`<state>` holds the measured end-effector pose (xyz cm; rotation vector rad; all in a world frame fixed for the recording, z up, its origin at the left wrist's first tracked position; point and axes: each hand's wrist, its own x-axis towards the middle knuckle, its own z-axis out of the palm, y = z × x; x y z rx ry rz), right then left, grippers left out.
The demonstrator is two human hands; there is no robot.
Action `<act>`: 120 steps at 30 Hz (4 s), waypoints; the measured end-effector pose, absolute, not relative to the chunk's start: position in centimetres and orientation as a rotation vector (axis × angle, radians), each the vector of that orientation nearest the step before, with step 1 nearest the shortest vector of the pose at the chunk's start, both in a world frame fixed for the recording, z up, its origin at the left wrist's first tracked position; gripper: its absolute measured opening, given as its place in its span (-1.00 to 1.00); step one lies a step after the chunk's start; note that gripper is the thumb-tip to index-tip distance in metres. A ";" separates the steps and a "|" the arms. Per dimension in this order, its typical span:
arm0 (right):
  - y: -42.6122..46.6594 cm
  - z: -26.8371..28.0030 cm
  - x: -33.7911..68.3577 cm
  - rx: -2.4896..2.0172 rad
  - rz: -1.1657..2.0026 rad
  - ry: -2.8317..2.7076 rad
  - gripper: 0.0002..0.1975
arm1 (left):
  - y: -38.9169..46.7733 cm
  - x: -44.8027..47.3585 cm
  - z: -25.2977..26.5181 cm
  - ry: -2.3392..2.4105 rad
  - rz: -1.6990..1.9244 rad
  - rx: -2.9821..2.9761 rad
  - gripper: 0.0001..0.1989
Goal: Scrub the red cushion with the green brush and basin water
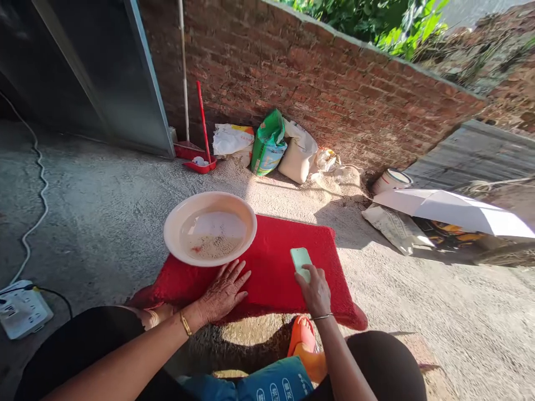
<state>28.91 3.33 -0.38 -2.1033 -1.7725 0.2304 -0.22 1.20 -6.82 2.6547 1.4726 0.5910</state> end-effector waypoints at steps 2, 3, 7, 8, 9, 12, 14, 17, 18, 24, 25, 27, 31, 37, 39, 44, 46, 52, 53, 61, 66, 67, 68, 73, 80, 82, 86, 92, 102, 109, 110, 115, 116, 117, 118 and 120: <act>2.2 -1.0 23.7 -1.921 0.238 -1.932 -0.66 | 1.1 -0.5 -7.4 1.520 0.609 2.668 -0.48; 2.0 -1.3 21.6 -1.860 0.221 -2.001 -0.68 | 1.1 -0.6 -7.6 1.529 0.614 2.686 -0.49; 2.3 -1.4 19.5 -1.833 0.057 -2.206 -0.71 | 1.2 -0.8 -7.4 1.551 0.618 2.754 -0.52; 2.4 -1.3 20.8 -1.895 0.036 -2.207 -0.71 | 1.2 -0.8 -7.2 1.553 0.620 2.753 -0.53; 2.3 -1.1 22.6 -1.997 0.032 -2.166 -0.70 | 1.2 -0.8 -7.0 1.551 0.620 2.748 -0.53; 1.6 -0.3 29.3 -2.431 0.070 -1.808 -0.64 | 1.1 -0.5 -6.4 1.550 0.599 2.723 -0.54; 1.0 0.5 32.5 -2.618 0.110 -1.536 -0.60 | 1.2 -0.4 -6.2 1.534 0.565 2.722 -0.53; 1.0 1.5 32.1 -2.590 0.197 -1.453 -0.58 | 1.3 -0.3 -6.0 1.529 0.504 2.728 -0.52; 1.3 1.6 30.6 -2.530 0.228 -1.506 -0.59 | 1.4 -0.3 -6.0 1.531 0.481 2.733 -0.52; 5.9 0.4 18.1 -2.197 0.313 -1.851 -0.64 | 1.9 -0.5 -6.6 1.516 0.395 2.763 -0.49; 6.5 0.1 16.7 -2.170 0.308 -1.889 -0.63 | 2.0 -0.5 -6.7 1.516 0.398 2.765 -0.49; 7.4 -0.3 15.4 -2.128 0.295 -1.966 -0.63 | 2.0 -0.5 -6.6 1.515 0.407 2.774 -0.50; 7.7 -0.9 18.9 -2.121 0.221 -2.040 -0.63 | 1.8 -0.5 -6.0 1.497 0.421 2.806 -0.51; 6.5 -0.1 34.5 -2.578 0.216 -1.534 -0.55 | 1.7 -0.4 -6.3 1.509 0.480 2.815 -0.52; 5.4 0.5 39.0 -2.710 0.248 -1.302 -0.51 | 1.7 -0.3 -6.4 1.525 0.506 2.802 -0.53; 2.5 1.1 40.2 -2.676 0.261 -1.170 -0.48 | 1.5 -0.3 -5.7 1.508 0.602 2.779 -0.61; 1.7 0.8 36.5 -2.539 0.284 -1.331 -0.53 | 1.3 -0.3 -5.2 1.477 0.725 2.765 -0.67; 0.2 -0.5 21.4 -2.001 0.306 -2.037 -0.68 | 1.1 -0.6 -4.1 1.302 1.179 2.718 -0.70; 0.1 -0.5 19.6 -1.946 0.292 -2.107 -0.69 | 1.1 -0.7 -3.9 1.269 1.210 2.708 -0.70; 1.2 -0.7 22.1 -1.992 0.239 -2.190 -0.65 | 1.5 -0.6 -3.1 1.163 1.265 2.692 -0.70; 1.3 0.5 35.0 -2.487 0.287 -1.685 -0.63 | 0.3 0.1 -3.8 1.112 1.138 2.804 -0.73; 1.1 0.8 37.2 -2.587 0.280 -1.580 -0.61 | 0.0 0.2 -4.2 1.096 1.111 2.835 -0.74; 0.9 1.0 38.9 -2.686 0.246 -1.481 -0.58 | -0.3 0.4 -4.6 1.076 1.079 2.866 -0.75; 0.0 0.6 38.4 -2.693 0.117 -1.492 -0.56 | -1.6 0.5 -5.6 0.914 0.794 3.000 -0.77; 0.8 -0.5 21.6 -1.567 0.302 -2.354 -0.74 | -2.9 0.5 -4.2 0.708 0.691 3.103 -0.77; 1.5 -0.6 18.2 -1.414 0.285 -2.445 -0.74 | -3.2 0.7 -3.9 0.660 0.785 3.119 -0.78; 2.3 -1.0 16.7 -1.425 0.268 -2.471 -0.73 | -3.8 0.9 -3.3 0.595 0.862 3.101 -0.77; 1.6 -0.9 19.9 -2.063 0.266 -1.990 -0.68 | -4.7 1.2 -3.3 0.488 0.763 3.103 -0.84; 3.9 -1.1 13.1 -2.095 0.593 -1.804 -0.58 | -4.7 -0.2 -0.2 0.499 0.670 3.134 -0.91; 5.4 0.1 19.5 -2.377 0.335 -1.803 -0.65 | -3.7 -1.0 0.2 0.629 0.653 3.128 -0.95; 5.8 0.5 20.3 -2.422 0.330 -1.739 -0.64 | -3.5 -1.0 0.0 0.636 0.655 3.130 -0.95; 7.5 1.5 18.2 -2.318 0.404 -1.713 -0.63 | -2.7 -0.8 -1.3 0.678 0.633 3.139 -0.96; 7.9 1.3 17.2 -2.274 0.443 -1.752 -0.63 | -2.4 -0.7 -1.8 0.707 0.647 3.136 -0.95; 8.4 1.0 16.4 -2.237 0.480 -1.789 -0.63 | -2.0 -0.7 -2.2 0.753 0.663 3.131 -0.92; 8.8 0.7 16.0 -2.208 0.509 -1.825 -0.62 | -1.5 -0.6 -2.7 0.837 0.693 3.123 -0.85; 9.6 0.1 17.0 -2.176 0.520 -1.884 -0.61 | -0.5 -0.7 -3.7 1.048 0.787 3.079 -0.73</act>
